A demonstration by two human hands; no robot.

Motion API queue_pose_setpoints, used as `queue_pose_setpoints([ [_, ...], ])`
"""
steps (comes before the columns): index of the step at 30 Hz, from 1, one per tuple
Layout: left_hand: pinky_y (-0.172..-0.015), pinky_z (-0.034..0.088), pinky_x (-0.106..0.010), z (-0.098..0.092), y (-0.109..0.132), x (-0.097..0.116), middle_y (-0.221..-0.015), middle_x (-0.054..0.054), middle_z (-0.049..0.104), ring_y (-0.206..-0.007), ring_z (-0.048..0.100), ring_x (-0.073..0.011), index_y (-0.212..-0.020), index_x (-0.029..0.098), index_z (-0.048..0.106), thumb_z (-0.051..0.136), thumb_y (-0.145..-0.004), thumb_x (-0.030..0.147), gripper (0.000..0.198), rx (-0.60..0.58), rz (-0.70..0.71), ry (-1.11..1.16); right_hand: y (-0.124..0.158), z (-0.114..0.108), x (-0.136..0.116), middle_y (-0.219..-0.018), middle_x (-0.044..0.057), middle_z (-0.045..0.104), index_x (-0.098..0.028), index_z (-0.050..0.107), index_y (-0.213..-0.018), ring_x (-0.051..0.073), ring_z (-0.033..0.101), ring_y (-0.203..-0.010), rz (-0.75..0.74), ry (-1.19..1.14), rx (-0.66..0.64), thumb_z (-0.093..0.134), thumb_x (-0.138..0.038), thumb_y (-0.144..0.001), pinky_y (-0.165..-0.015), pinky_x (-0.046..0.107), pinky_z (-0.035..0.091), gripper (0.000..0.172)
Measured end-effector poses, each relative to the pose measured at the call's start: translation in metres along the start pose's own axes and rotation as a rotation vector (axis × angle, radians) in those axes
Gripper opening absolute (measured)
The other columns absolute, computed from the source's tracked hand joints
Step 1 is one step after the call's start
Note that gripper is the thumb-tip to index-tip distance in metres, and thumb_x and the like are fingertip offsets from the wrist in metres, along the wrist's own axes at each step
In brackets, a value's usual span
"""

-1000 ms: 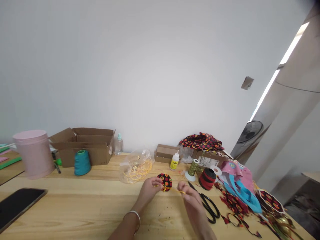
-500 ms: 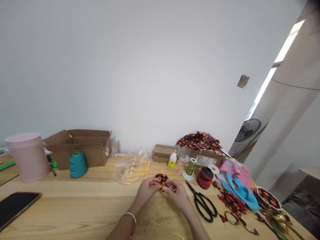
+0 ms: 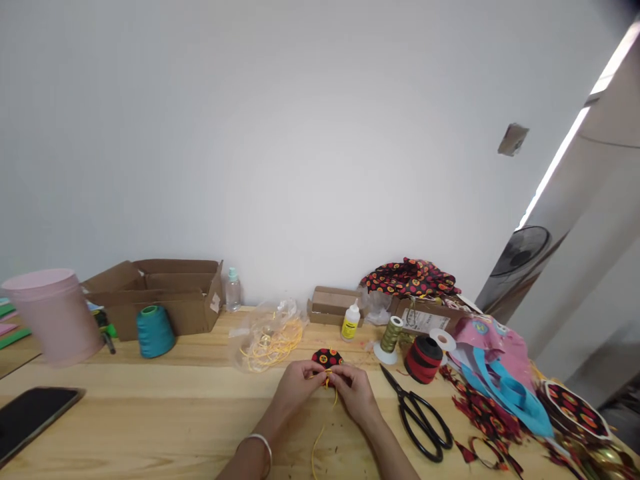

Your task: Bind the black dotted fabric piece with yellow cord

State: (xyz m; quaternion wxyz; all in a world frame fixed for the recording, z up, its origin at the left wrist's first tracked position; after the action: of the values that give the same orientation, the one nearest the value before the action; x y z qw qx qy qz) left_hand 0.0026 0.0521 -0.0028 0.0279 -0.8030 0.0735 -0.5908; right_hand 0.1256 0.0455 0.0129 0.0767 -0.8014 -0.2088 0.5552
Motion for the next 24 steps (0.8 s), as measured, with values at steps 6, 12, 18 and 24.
queue_pose_setpoints([
  [6,-0.059,0.042,-0.022,0.001,0.000,0.007,-0.065,-0.004,0.066,-0.064,0.057,-0.0168,-0.067,0.012,0.066,0.052,-0.062,0.030,0.023,-0.025,-0.011,-0.019,0.002,-0.009,-0.004,-0.065,0.003,0.059,-0.020,0.064,-0.075,0.014,0.051,-0.062,-0.029,0.193,0.039,0.048,-0.026,-0.073,-0.056,0.021,0.038,0.018],
  [12,-0.060,0.042,-0.023,0.001,0.002,0.011,-0.066,-0.004,0.067,-0.064,0.057,-0.0172,-0.066,0.013,0.066,0.054,-0.061,0.031,0.022,-0.027,-0.035,0.037,0.000,-0.019,-0.014,-0.066,0.002,0.059,-0.021,0.062,-0.071,0.014,0.050,-0.064,-0.024,0.328,0.104,0.047,-0.024,-0.073,-0.059,0.022,0.036,0.016],
  [18,-0.063,0.043,-0.025,0.001,0.002,0.010,-0.069,-0.005,0.068,-0.066,0.058,-0.0179,-0.069,0.012,0.066,0.057,-0.059,0.034,0.026,-0.037,-0.096,0.150,0.002,-0.033,-0.018,-0.066,0.003,0.058,-0.019,0.060,-0.070,0.015,0.049,-0.063,-0.023,0.278,0.244,0.044,-0.027,-0.074,-0.059,0.025,0.035,0.018],
  [24,-0.062,0.042,-0.025,0.001,0.003,0.014,-0.069,-0.005,0.067,-0.065,0.057,-0.0183,-0.069,0.012,0.067,0.057,-0.059,0.034,0.025,-0.045,-0.078,0.147,0.004,-0.028,-0.017,-0.068,0.004,0.056,-0.017,0.054,-0.073,0.014,0.050,-0.065,-0.006,0.058,0.238,0.041,-0.029,-0.076,-0.060,0.024,0.038,0.018],
])
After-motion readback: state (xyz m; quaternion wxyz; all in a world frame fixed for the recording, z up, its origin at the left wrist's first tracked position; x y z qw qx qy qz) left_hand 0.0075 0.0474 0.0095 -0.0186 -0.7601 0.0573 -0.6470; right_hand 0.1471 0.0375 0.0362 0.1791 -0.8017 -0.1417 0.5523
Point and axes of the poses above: each hand's wrist, its own y-axis away from the middle knuckle, its own z-axis out of the palm, x = y × z, the point moved 7 cm from there along -y, towards the middle knuckle
